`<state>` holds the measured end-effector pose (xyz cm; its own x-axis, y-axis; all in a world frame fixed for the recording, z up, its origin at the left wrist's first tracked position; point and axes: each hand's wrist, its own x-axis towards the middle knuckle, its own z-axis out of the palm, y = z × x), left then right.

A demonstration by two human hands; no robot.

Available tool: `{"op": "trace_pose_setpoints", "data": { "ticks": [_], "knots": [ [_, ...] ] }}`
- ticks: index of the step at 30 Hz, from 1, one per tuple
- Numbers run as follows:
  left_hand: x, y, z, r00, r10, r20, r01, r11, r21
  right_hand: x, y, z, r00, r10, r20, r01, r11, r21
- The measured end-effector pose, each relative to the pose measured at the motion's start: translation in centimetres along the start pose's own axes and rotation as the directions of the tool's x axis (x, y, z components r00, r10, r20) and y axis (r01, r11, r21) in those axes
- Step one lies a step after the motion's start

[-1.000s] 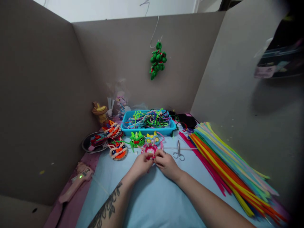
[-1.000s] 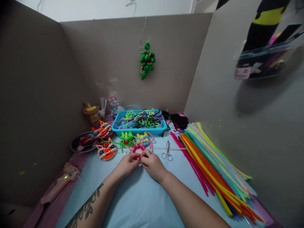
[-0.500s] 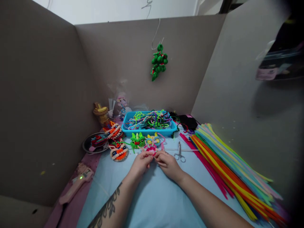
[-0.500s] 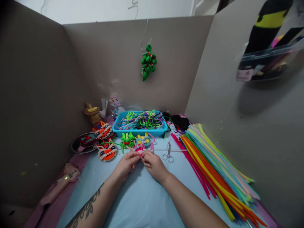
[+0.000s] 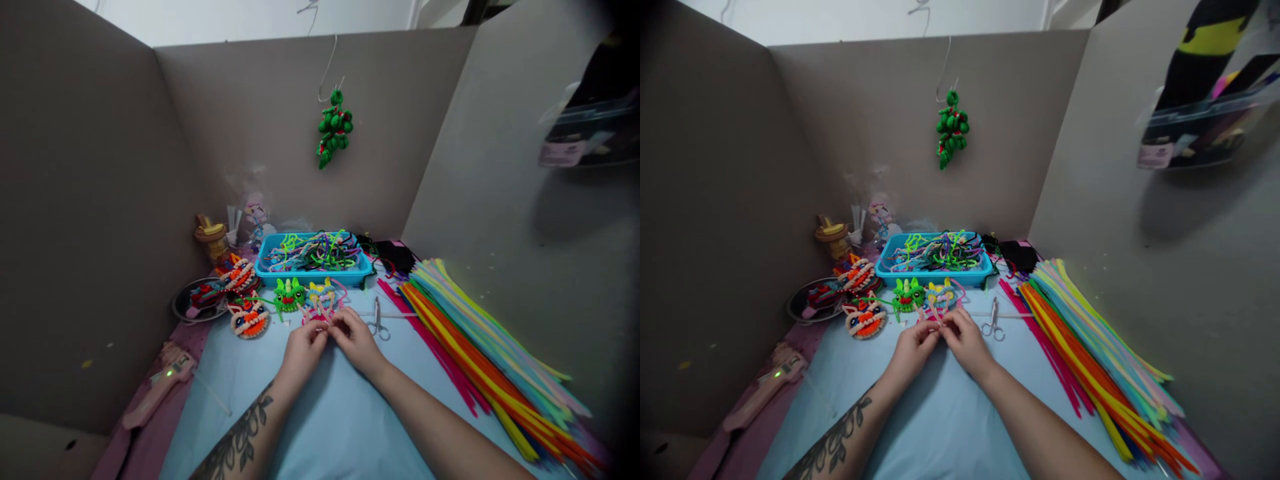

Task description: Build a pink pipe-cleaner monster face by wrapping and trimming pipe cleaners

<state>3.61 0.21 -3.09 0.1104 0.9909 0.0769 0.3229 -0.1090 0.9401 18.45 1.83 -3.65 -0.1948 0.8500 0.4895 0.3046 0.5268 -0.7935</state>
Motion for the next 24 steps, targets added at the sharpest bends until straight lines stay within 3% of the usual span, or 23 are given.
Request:
{"op": "trace_pose_setpoints", "data": {
  "ticks": [3,5,8,10,17,21,24],
  "knots": [
    [-0.1,0.1,-0.3,0.999,0.032,0.023,-0.033,0.998,0.051,0.1,0.3,-0.1,1.000,0.002,-0.004,-0.002,1.000,-0.004],
    [-0.1,0.4,-0.7,1.000,0.024,0.006,-0.025,0.979,0.203,0.2,0.6,-0.1,0.999,0.028,-0.024,-0.028,1.000,-0.004],
    [-0.3,0.8,-1.3,1.000,0.016,-0.009,-0.009,0.857,0.515,0.2,1.2,-0.1,0.996,0.081,-0.030,-0.080,0.997,0.015],
    [-0.5,1.2,-1.4,0.999,0.025,0.024,-0.034,0.797,0.603,0.2,1.4,-0.1,0.996,0.083,-0.015,-0.083,0.996,0.015],
    [-0.8,2.1,-1.3,0.997,0.020,0.074,-0.064,0.743,0.666,-0.1,0.3,0.4,0.999,0.006,0.042,-0.004,0.998,-0.065],
    [-0.8,2.3,-1.6,0.996,0.015,0.092,-0.074,0.738,0.671,0.0,-0.2,0.3,0.998,0.036,0.049,-0.034,0.998,-0.046],
    [-0.8,2.5,-1.9,0.993,0.011,0.121,-0.089,0.745,0.662,0.3,0.2,-0.3,0.989,0.054,0.138,-0.049,0.998,-0.039]
  ]
}}
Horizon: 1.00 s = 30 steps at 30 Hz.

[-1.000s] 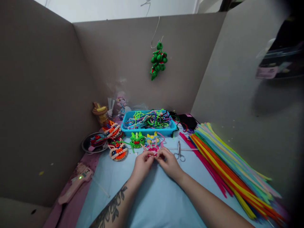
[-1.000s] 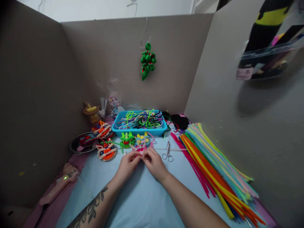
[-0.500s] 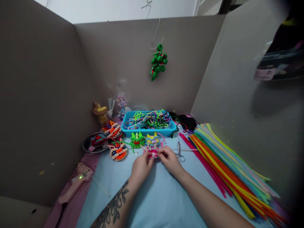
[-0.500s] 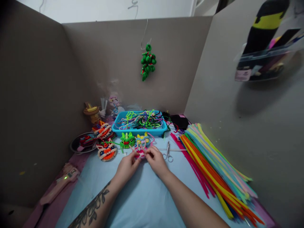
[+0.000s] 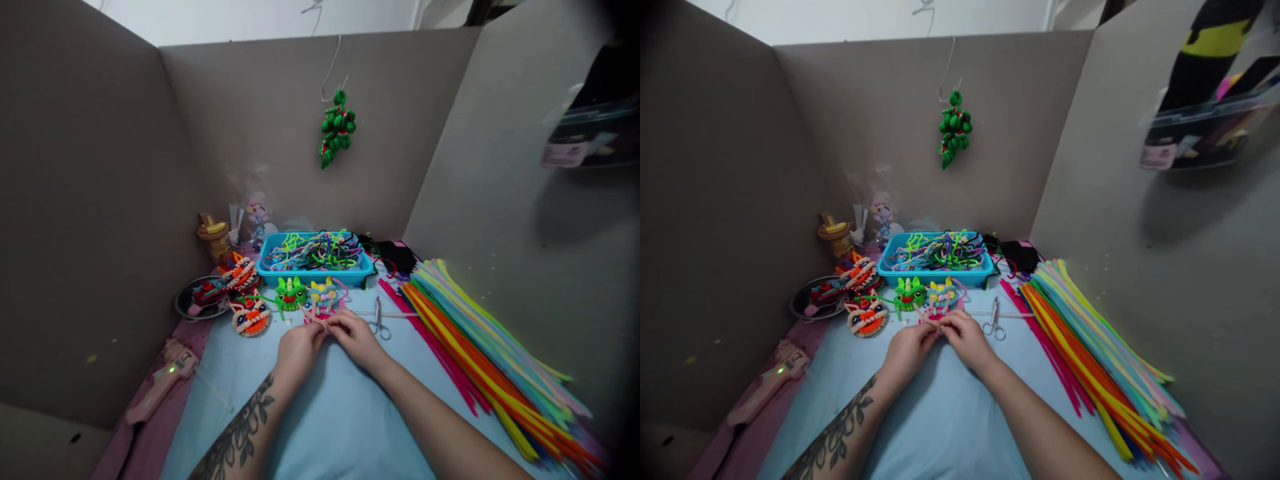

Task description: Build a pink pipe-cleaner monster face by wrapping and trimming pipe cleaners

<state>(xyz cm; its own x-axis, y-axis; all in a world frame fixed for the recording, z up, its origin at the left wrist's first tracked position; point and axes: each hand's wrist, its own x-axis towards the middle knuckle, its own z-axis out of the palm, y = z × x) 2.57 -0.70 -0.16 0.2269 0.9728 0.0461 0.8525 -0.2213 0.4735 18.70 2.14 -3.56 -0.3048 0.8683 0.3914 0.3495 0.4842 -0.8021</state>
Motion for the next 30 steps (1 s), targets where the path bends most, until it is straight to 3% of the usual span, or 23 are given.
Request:
{"op": "trace_pose_setpoints", "data": {
  "ticks": [4,16,24,30],
  "knots": [
    [0.0,0.1,-0.3,1.000,0.008,0.020,-0.009,0.998,0.059,0.1,0.4,-0.8,0.994,-0.035,0.099,0.043,0.996,-0.080],
    [0.1,0.3,-0.3,0.997,-0.002,0.081,-0.011,0.985,0.170,0.1,0.1,-1.0,0.974,-0.151,0.169,0.185,0.961,-0.205],
    [0.1,0.4,-0.2,0.996,0.041,0.075,-0.055,0.979,0.197,0.1,-0.2,-0.4,0.990,-0.127,0.062,0.127,0.992,-0.003],
    [0.0,0.5,0.0,0.997,0.058,0.043,-0.065,0.977,0.205,0.1,-0.3,0.5,0.998,-0.049,-0.039,0.049,0.999,0.005]
  ]
}}
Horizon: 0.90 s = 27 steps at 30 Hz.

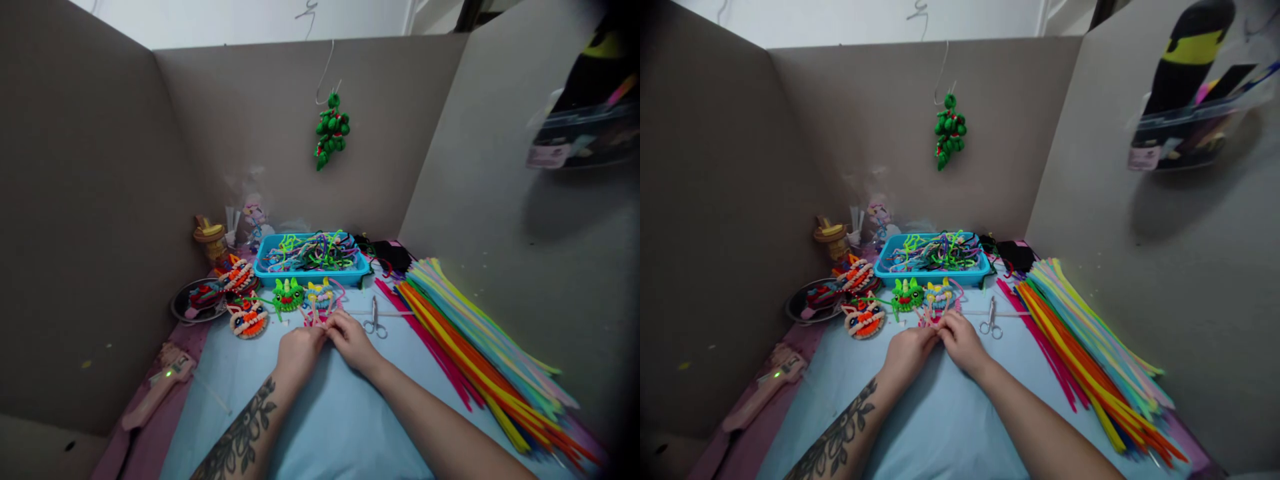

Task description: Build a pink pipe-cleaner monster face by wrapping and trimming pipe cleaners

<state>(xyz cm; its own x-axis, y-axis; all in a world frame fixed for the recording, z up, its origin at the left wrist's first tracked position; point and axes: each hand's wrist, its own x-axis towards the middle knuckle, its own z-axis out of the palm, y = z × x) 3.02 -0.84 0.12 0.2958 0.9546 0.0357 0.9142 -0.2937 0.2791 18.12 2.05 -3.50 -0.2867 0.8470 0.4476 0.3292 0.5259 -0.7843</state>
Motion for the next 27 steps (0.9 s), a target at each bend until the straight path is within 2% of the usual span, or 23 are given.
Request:
{"op": "trace_pose_setpoints", "data": {
  "ticks": [6,10,14,20,23,27],
  "knots": [
    [-0.2,0.1,0.0,0.998,-0.044,-0.047,0.043,0.999,-0.024,0.1,0.1,-0.3,1.000,-0.011,-0.020,0.012,1.000,0.016],
    [-0.2,0.1,0.0,0.998,-0.040,-0.040,0.039,0.999,-0.038,-0.1,0.3,-0.5,0.999,-0.024,-0.029,0.023,1.000,-0.005],
    [-0.1,0.1,-0.1,0.999,-0.036,-0.034,0.035,0.999,-0.036,-0.3,0.1,-0.8,0.998,-0.062,-0.025,0.059,0.992,-0.110],
    [-0.2,0.1,0.1,0.999,-0.021,-0.040,0.021,1.000,-0.011,-0.5,-1.3,-0.8,0.992,-0.119,0.053,0.130,0.933,-0.337],
    [-0.1,0.1,0.1,0.999,-0.016,-0.040,0.016,1.000,-0.008,-0.6,-1.2,-0.2,0.996,-0.084,0.015,0.085,0.937,-0.338],
    [-0.1,0.2,0.0,0.999,-0.010,-0.036,0.010,1.000,-0.005,-0.7,-0.2,0.9,0.993,0.014,-0.116,-0.036,0.982,-0.188]
  ]
}}
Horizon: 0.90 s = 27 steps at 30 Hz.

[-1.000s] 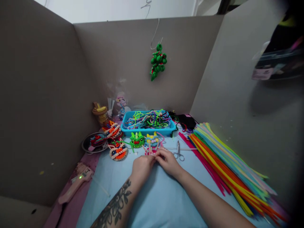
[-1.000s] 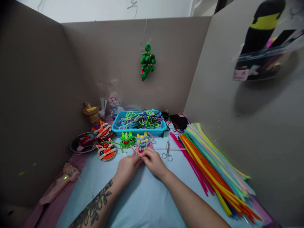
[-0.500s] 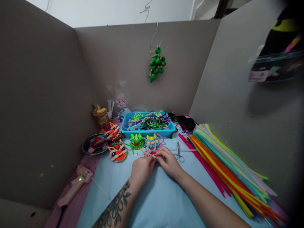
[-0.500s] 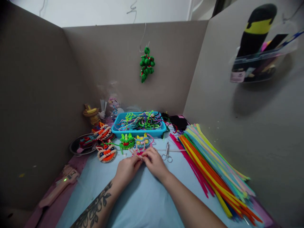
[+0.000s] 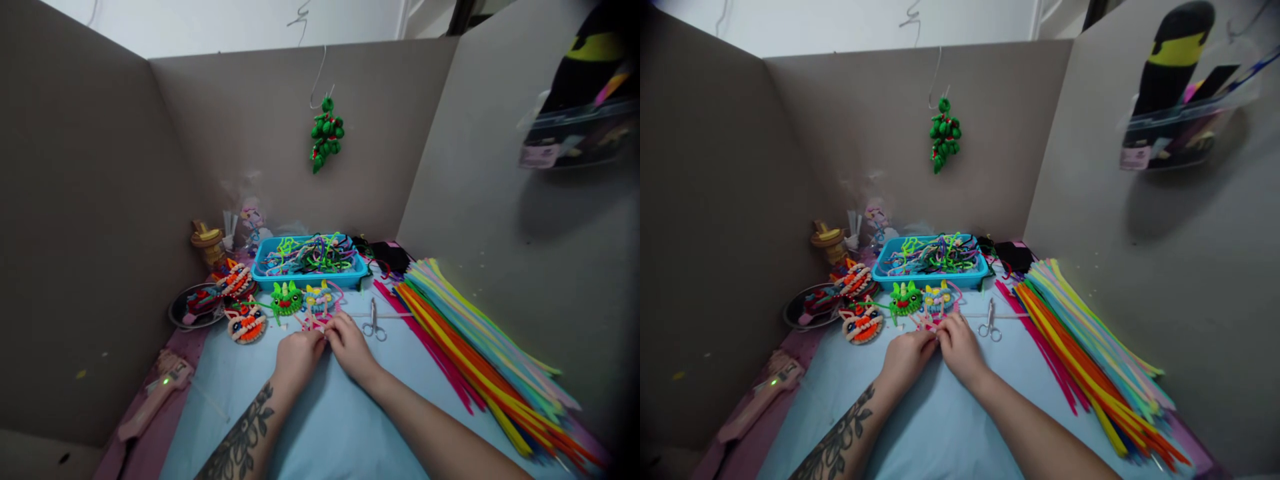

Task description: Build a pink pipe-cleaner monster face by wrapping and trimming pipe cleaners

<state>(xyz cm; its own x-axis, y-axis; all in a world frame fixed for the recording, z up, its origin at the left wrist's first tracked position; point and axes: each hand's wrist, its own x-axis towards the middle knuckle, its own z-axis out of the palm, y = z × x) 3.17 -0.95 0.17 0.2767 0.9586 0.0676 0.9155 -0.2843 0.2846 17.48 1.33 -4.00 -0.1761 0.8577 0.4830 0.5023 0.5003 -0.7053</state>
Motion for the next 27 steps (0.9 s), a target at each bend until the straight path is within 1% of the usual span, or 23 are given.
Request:
{"op": "trace_pose_setpoints", "data": {
  "ticks": [2,5,10,13,16,19,22,27],
  "knots": [
    [0.0,0.0,-0.1,1.000,0.005,-0.001,-0.005,1.000,0.001,0.0,0.2,0.4,0.998,0.044,-0.035,-0.042,0.998,0.048],
    [0.1,-0.2,0.0,1.000,0.011,-0.010,-0.011,1.000,0.026,0.1,0.0,0.3,0.996,0.077,-0.038,-0.074,0.995,0.068],
    [0.1,-0.5,0.3,0.999,0.040,0.006,-0.041,0.996,0.080,0.3,-0.6,-0.1,0.999,0.029,-0.030,-0.025,0.994,0.109],
    [0.2,-0.5,0.4,0.998,0.065,0.022,-0.067,0.993,0.094,0.5,-0.6,-0.3,0.997,0.072,-0.016,-0.067,0.974,0.218],
    [0.2,-0.5,0.3,0.995,0.089,0.040,-0.093,0.989,0.112,0.8,-0.4,-0.8,0.991,0.131,0.007,-0.125,0.930,0.344],
    [0.2,-0.5,0.3,0.991,0.121,0.060,-0.127,0.984,0.126,1.1,-0.3,-1.3,0.989,0.145,0.022,-0.142,0.908,0.393],
    [0.2,-0.5,0.3,0.985,0.156,0.078,-0.166,0.977,0.136,1.3,0.0,-1.6,0.989,0.150,-0.010,-0.134,0.905,0.404],
    [0.1,-0.3,0.3,0.975,0.200,0.096,-0.213,0.966,0.149,1.4,0.7,-1.4,0.978,0.176,-0.111,-0.119,0.911,0.395]
  ]
}}
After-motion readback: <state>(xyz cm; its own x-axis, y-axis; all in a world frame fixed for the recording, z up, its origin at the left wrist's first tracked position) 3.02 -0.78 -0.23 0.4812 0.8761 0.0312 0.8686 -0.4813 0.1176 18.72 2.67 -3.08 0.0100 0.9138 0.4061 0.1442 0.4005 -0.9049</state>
